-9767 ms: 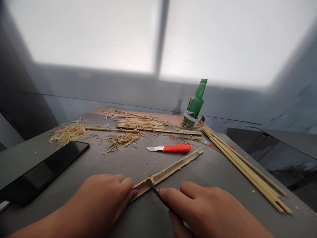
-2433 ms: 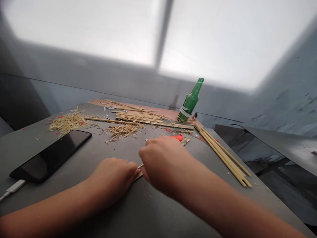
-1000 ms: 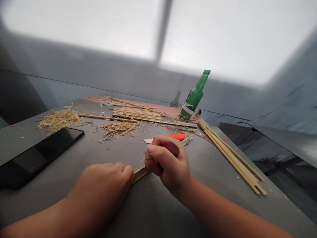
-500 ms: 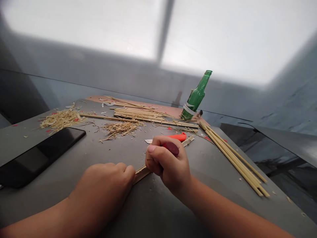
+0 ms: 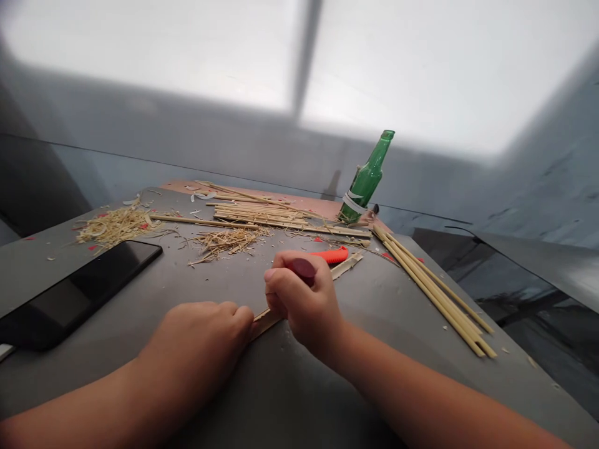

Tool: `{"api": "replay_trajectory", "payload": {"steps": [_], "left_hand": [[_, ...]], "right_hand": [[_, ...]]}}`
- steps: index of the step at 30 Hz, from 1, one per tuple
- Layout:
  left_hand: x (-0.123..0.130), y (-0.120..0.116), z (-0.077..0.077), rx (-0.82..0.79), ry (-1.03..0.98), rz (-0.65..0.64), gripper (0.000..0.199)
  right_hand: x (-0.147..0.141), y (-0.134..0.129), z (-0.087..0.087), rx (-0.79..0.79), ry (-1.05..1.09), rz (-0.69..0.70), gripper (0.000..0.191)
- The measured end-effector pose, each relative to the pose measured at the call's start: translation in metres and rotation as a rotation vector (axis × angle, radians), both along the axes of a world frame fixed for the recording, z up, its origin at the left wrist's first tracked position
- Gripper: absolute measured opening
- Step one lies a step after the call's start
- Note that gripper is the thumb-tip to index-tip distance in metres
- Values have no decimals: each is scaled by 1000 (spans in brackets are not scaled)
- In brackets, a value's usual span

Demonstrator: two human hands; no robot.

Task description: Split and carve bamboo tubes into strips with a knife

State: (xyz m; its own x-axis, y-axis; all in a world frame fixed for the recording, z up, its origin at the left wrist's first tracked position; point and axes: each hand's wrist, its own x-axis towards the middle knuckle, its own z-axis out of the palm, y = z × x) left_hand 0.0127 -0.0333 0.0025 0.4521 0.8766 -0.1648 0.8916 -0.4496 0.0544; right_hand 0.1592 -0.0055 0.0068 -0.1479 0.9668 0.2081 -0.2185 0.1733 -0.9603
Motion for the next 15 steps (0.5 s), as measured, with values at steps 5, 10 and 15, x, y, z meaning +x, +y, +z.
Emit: {"api": "replay_trajectory", "payload": {"steps": [5, 10, 15], "left_hand": [[-1, 1, -2, -26, -23, -8, 26], [0, 3, -6, -37, -47, 18, 25], [0, 3, -6, -33, -37, -4, 31]], "right_hand": [[-3, 0, 2, -26, -23, -32, 26], [-9, 14, 8, -151, 34, -80, 30], [-19, 25, 13, -204, -23, -27, 29]]}}
